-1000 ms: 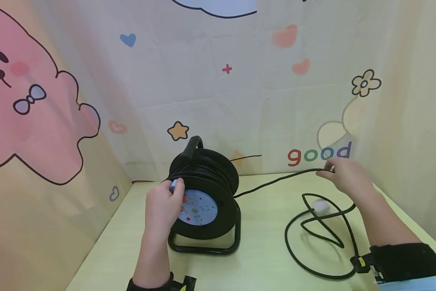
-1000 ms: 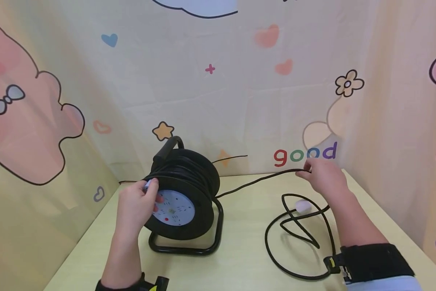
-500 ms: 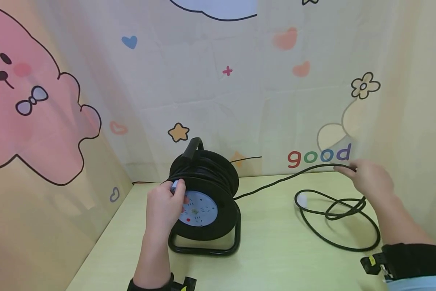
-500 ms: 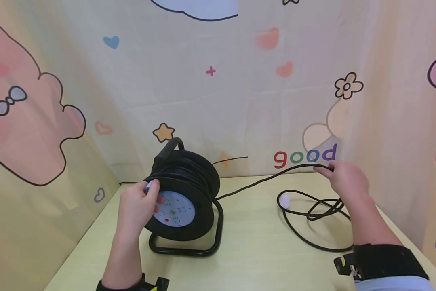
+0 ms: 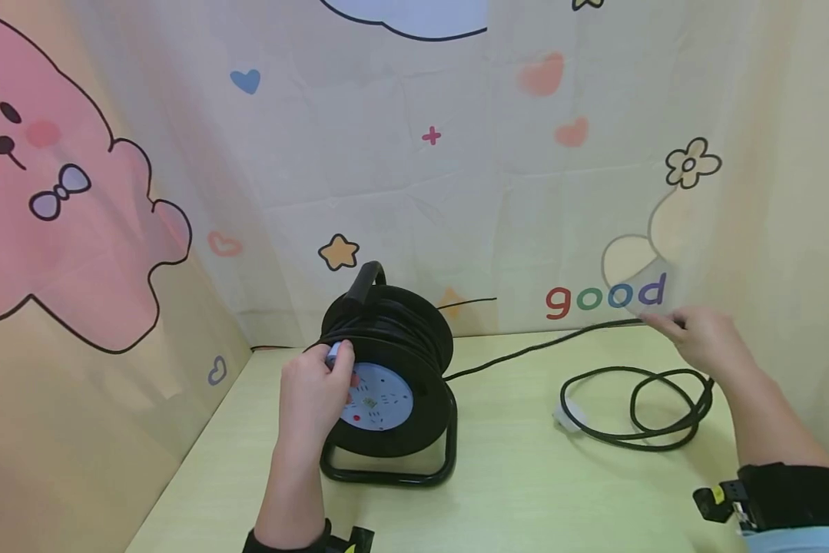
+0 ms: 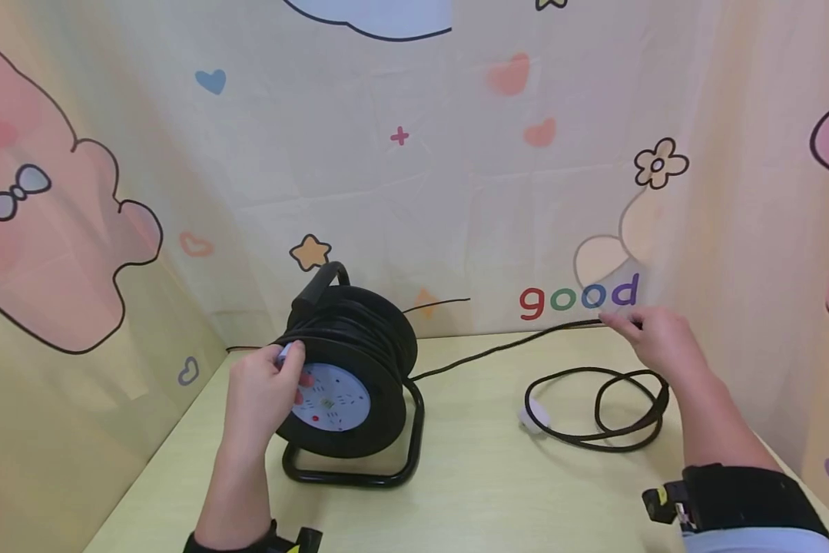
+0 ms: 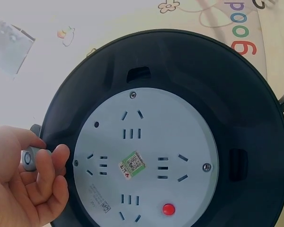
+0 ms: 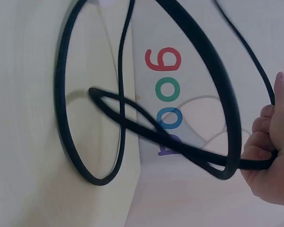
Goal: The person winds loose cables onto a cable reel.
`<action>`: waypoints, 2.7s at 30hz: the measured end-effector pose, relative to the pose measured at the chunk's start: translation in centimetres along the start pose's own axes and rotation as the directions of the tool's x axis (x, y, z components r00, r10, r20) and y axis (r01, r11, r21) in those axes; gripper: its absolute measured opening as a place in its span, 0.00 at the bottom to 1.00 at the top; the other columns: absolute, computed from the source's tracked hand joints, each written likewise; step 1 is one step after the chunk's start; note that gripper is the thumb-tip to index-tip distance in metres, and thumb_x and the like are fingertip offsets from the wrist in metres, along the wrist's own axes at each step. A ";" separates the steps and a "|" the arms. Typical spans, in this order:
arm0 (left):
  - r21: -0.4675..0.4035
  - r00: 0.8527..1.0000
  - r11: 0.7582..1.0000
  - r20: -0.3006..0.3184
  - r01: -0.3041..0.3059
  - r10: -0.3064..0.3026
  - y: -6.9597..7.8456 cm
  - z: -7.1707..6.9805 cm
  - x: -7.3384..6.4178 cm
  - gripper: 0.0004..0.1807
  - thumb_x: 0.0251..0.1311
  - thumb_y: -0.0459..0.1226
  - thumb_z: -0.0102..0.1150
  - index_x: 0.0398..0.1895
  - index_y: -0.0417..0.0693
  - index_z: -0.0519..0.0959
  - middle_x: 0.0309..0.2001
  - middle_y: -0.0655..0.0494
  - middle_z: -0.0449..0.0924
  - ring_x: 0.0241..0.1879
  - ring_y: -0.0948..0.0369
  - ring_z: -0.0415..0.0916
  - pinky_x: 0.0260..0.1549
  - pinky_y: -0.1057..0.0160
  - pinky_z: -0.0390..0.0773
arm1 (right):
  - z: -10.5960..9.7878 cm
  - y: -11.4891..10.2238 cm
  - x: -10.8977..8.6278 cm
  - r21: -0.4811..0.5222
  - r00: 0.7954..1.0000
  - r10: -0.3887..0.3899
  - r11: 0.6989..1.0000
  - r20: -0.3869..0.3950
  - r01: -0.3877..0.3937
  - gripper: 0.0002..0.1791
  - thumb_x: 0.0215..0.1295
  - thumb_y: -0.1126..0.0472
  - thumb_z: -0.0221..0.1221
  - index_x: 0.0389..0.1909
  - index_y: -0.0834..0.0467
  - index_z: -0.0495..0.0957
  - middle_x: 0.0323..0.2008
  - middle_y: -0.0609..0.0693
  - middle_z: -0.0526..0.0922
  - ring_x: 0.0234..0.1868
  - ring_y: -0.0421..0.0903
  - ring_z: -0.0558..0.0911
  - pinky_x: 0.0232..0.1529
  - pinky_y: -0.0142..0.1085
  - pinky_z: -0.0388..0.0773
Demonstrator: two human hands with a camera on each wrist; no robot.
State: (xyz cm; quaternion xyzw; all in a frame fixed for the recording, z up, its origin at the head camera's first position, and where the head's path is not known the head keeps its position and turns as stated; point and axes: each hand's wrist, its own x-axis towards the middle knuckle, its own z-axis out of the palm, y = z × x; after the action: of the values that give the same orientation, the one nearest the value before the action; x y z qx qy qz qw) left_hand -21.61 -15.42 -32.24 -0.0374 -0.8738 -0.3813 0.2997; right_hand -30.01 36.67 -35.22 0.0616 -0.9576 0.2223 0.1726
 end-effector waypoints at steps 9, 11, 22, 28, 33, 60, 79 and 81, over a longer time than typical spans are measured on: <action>0.006 1.000 1.000 -0.005 -0.014 0.014 0.0 0.2 -0.1 0.22 0.69 0.46 0.49 0.16 0.47 0.72 0.14 0.59 0.75 0.13 0.61 0.70 0.15 0.59 0.71 | 0.1 0.2 -0.3 0.090 0.999 -0.028 0.995 -0.031 0.031 0.28 0.73 0.41 0.45 0.19 0.57 0.66 0.17 0.50 0.62 0.22 0.49 0.64 0.22 0.41 0.60; 0.013 1.000 1.000 -0.007 -0.015 0.016 0.0 0.2 -0.1 0.22 0.69 0.47 0.49 0.16 0.47 0.72 0.14 0.60 0.75 0.14 0.62 0.69 0.15 0.59 0.71 | 0.2 0.3 -0.3 0.095 0.998 -0.032 0.995 -0.048 0.037 0.27 0.73 0.41 0.46 0.19 0.56 0.66 0.17 0.50 0.62 0.22 0.49 0.64 0.22 0.41 0.60; 0.140 0.992 0.984 -0.029 -0.114 0.119 0.5 0.6 -0.4 0.25 0.72 0.48 0.41 0.17 0.46 0.68 0.14 0.55 0.68 0.16 0.57 0.67 0.13 0.60 0.68 | 0.2 0.1 -0.7 0.121 0.998 -0.042 0.992 -0.038 0.046 0.25 0.72 0.41 0.48 0.24 0.55 0.75 0.23 0.53 0.71 0.26 0.51 0.68 0.24 0.41 0.63; 0.200 0.992 0.971 0.028 -0.128 0.125 1.2 1.2 -0.8 0.27 0.74 0.50 0.31 0.20 0.46 0.68 0.15 0.54 0.65 0.17 0.55 0.68 0.15 0.58 0.69 | 0.5 -0.7 -0.7 0.142 0.997 -0.073 0.987 -0.003 0.073 0.22 0.71 0.43 0.51 0.25 0.55 0.76 0.22 0.51 0.71 0.26 0.49 0.67 0.26 0.41 0.64; 0.234 0.984 0.957 0.065 -0.174 0.163 2.0 2.2 -1.2 0.26 0.74 0.49 0.32 0.19 0.47 0.67 0.13 0.55 0.62 0.13 0.57 0.65 0.12 0.60 0.66 | 0.9 -1.8 -0.8 0.166 0.993 -0.116 0.980 0.011 0.113 0.22 0.70 0.43 0.53 0.21 0.54 0.72 0.19 0.49 0.65 0.23 0.46 0.66 0.25 0.39 0.62; 0.104 0.909 0.977 0.395 -0.185 0.130 3.9 6.3 -2.5 0.25 0.69 0.47 0.42 0.12 0.50 0.63 0.14 0.59 0.56 0.14 0.60 0.62 0.11 0.63 0.62 | 2.9 -8.4 0.1 0.233 0.930 -0.366 0.908 0.034 0.348 0.22 0.66 0.49 0.60 0.14 0.50 0.67 0.12 0.40 0.60 0.16 0.41 0.62 0.16 0.34 0.60; 0.050 0.865 0.986 0.487 -0.162 0.118 3.3 9.1 -2.9 0.26 0.68 0.44 0.44 0.10 0.49 0.59 0.10 0.60 0.53 0.09 0.63 0.53 0.10 0.66 0.57 | 4.6 -10.7 0.1 0.245 0.928 -0.352 0.917 0.122 0.316 0.22 0.66 0.47 0.59 0.16 0.51 0.67 0.13 0.41 0.60 0.16 0.41 0.62 0.19 0.35 0.60; 0.063 0.857 0.983 0.502 -0.174 0.120 3.2 9.3 -2.8 0.27 0.68 0.45 0.46 0.09 0.49 0.58 0.10 0.60 0.52 0.10 0.63 0.53 0.10 0.67 0.57 | 4.8 -11.0 0.3 0.246 0.926 -0.356 0.916 0.127 0.318 0.21 0.66 0.48 0.59 0.16 0.51 0.67 0.13 0.41 0.59 0.16 0.41 0.61 0.19 0.35 0.60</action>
State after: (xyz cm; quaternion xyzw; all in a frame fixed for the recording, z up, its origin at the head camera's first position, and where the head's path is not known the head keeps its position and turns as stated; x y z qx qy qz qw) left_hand -22.99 -6.27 -36.71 -0.1846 -0.9348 -0.2880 0.0953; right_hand -29.61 24.72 -34.73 0.2634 -0.9130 0.2882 0.1184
